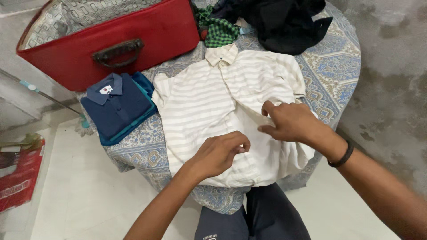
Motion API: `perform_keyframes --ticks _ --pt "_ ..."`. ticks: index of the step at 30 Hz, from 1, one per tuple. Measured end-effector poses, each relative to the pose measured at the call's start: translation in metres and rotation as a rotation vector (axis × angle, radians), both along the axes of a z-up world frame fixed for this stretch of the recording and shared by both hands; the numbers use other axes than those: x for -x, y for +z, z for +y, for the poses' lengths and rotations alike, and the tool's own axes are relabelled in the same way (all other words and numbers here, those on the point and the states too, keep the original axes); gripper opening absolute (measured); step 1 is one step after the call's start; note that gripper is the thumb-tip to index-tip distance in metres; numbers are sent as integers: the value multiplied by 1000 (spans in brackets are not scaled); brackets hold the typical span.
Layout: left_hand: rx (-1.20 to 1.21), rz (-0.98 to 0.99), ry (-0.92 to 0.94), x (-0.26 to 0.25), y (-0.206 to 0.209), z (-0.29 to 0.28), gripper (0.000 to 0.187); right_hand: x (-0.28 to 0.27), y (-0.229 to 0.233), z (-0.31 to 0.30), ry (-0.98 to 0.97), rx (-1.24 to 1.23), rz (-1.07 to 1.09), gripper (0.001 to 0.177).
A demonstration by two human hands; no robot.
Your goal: The person folds a blue shirt and then a white shirt on a table next to an open suitcase.
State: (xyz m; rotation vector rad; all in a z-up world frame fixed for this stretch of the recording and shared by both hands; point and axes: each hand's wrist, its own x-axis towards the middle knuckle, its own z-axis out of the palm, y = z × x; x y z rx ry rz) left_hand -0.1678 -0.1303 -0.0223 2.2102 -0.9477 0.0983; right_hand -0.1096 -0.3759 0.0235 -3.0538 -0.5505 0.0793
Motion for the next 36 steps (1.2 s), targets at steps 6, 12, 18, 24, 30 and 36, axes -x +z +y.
perform_keyframes --ticks 6,12,18,24,30,36 --pt "-149 -208 -75 22 -18 -17 36 6 3 -10 -3 301 219 52" --pt "-225 -295 -34 22 -29 -27 5 18 16 -2 60 150 107 50" --pt "-173 -367 -68 34 -32 -25 16 30 14 -1 306 -61 321 81" --pt "-350 -388 -63 37 -46 -28 18 37 -14 -16 239 95 179 53" --pt "-375 -162 -145 49 -29 -29 20 63 2 -13 212 244 -53 10" --pt "100 423 -264 41 22 -12 41 69 9 -2 186 -74 -49 48"
